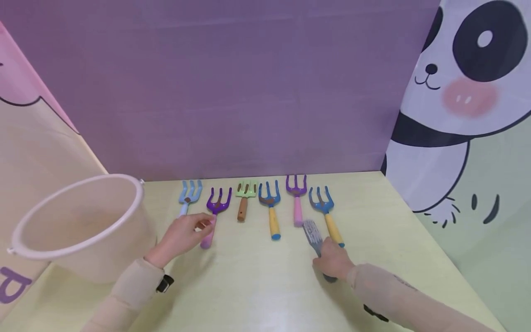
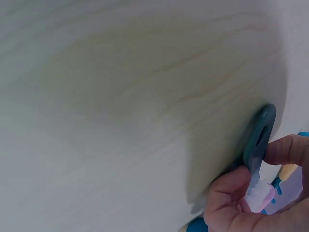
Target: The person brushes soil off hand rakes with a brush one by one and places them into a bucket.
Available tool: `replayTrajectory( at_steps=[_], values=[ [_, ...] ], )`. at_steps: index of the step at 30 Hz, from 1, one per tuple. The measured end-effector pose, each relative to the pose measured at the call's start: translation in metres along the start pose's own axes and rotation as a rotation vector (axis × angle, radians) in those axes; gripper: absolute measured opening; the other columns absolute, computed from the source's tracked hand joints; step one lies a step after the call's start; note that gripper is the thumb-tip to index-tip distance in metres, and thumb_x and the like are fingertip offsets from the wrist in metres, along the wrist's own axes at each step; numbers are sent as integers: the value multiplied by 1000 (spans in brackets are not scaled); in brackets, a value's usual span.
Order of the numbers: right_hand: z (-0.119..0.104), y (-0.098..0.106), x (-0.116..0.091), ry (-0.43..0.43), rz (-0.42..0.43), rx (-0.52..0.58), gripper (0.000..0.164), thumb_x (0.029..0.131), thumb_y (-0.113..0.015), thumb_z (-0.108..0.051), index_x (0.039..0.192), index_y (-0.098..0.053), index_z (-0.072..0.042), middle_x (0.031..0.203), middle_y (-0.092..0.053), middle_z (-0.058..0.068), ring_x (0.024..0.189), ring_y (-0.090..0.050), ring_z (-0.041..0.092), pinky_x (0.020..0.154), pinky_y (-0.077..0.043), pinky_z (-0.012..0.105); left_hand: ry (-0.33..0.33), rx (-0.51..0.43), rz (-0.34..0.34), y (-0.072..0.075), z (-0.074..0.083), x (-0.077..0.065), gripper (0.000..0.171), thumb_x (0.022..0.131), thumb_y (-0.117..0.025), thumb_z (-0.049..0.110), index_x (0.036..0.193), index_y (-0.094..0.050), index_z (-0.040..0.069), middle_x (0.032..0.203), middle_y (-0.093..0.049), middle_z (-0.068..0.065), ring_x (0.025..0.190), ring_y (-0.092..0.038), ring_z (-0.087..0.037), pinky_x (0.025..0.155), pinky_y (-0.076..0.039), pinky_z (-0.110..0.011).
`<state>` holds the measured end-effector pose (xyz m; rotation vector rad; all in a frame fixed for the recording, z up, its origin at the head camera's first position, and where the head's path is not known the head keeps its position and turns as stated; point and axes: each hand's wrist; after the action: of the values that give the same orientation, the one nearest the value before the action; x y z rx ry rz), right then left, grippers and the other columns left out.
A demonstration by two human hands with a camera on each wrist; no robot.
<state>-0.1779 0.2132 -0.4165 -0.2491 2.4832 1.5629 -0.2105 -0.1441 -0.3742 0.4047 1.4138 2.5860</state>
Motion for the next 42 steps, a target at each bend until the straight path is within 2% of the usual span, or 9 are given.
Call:
replayTrajectory(
  at_steps=[9,18,27,30,34,39,42],
  values=[
    [2,0,-2,-7,35,28,32,75,-61,-10,95,-45,8,74,-51,11,61,-50,20,49,-44,28,9,-8,-6,-5,-3,-1,30,87,-59,25,113,-63,10,92,-69,-2,79,-62,-12,70,-51,-28],
    [7,4,2,-16,40,8,24,77,-59,-11,92,-50,5,74,-51,9,64,-49,20,51,-43,28,29,-26,-22,-8,-4,-2,30,86,-61,24,111,-64,9,90,-69,-2,77,-62,-12,66,-50,-26],
    [11,11,4,-37,38,105,31,75,-58,-9,98,-49,9,74,-55,10,59,-50,17,48,-43,26,19,-21,-20,-13,-5,-2,29,86,-61,23,110,-64,7,88,-69,-3,77,-62,-12,66,-51,-25],
    [11,10,4,-47,22,183,24,77,-57,-9,94,-49,6,70,-58,8,56,-51,15,47,-43,26,17,-18,-16,-13,-5,-2,29,86,-61,23,109,-64,6,88,-69,-4,77,-62,-13,65,-51,-24],
    [12,7,4,-56,-3,362,11,82,-52,-7,87,-52,3,64,-61,7,55,-54,15,49,-45,27,19,-15,-24,-14,-5,-3,28,85,-62,23,108,-65,7,87,-69,-4,76,-62,-13,65,-51,-25],
    [17,2,5,-57,-17,577,18,90,-45,-6,93,-52,10,68,-59,9,59,-57,15,56,-52,30,28,-16,-32,-16,-7,-6,28,85,-62,22,107,-65,7,86,-68,-3,74,-62,-12,66,-51,-25],
    [21,-2,7,-64,-16,664,22,93,-43,-7,98,-49,14,70,-58,9,60,-58,14,58,-54,29,26,-14,-28,-17,-7,-7,27,85,-62,22,107,-65,6,85,-68,-3,74,-62,-12,66,-51,-26]
  ],
)
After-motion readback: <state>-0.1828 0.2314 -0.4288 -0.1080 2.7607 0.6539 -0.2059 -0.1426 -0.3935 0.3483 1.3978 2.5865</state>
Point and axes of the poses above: each hand's wrist, its own x-axis towards the middle knuckle, its own y-axis out of the back of the hand, z = x × y
